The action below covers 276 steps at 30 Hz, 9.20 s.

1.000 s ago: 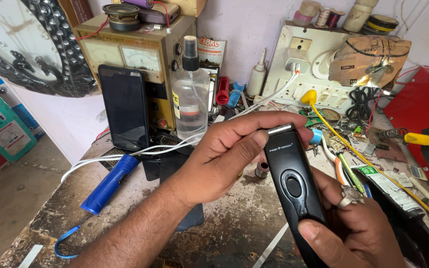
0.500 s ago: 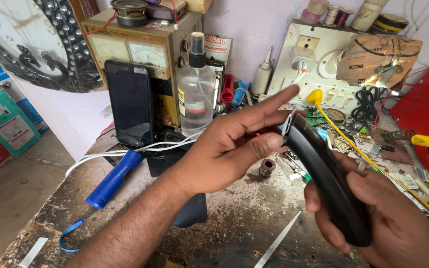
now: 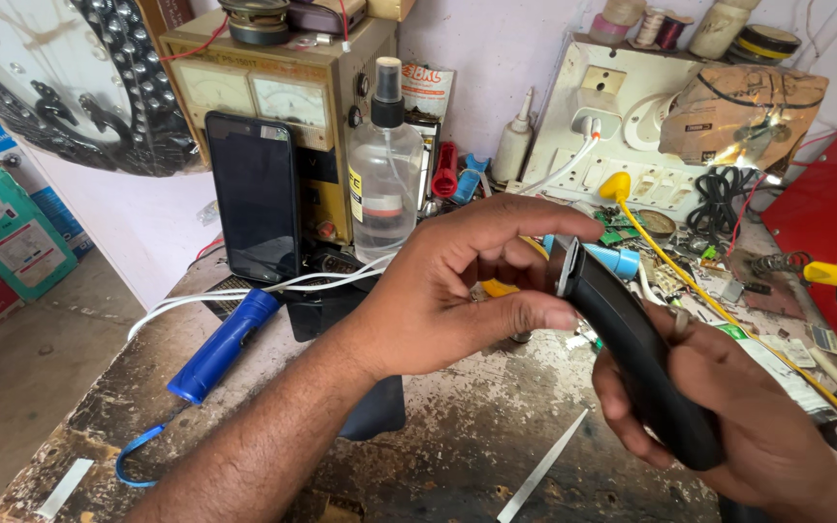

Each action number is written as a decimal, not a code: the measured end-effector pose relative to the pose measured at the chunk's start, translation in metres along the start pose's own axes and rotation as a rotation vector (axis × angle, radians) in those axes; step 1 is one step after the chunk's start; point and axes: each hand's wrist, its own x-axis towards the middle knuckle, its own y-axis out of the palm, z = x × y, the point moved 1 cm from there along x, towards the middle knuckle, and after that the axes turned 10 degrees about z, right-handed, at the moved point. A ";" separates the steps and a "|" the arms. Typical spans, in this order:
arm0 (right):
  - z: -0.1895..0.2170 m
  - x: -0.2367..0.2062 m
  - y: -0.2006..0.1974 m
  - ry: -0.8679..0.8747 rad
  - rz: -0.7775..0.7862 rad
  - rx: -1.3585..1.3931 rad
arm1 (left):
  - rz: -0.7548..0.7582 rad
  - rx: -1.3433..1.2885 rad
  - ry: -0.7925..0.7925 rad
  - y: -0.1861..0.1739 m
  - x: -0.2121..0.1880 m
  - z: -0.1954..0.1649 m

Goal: The person disassembles a black electric hair trimmer on a cluttered workbench, prying off the blade head and unscrewing components with a screwdriver. They file a metal part, reattach the blade, test the trimmer, then handle a white charging cable and a small light that glows blue.

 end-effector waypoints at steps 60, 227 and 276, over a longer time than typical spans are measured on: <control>-0.042 0.027 -0.014 0.047 -0.358 -0.902 | 0.301 0.860 -0.788 0.023 -0.004 0.016; 0.014 0.012 0.026 -0.523 -0.572 -0.694 | -0.218 -0.506 -0.185 0.078 0.003 0.025; 0.011 0.000 0.039 -0.585 -0.537 -1.070 | -0.183 -0.059 0.035 0.070 -0.002 0.012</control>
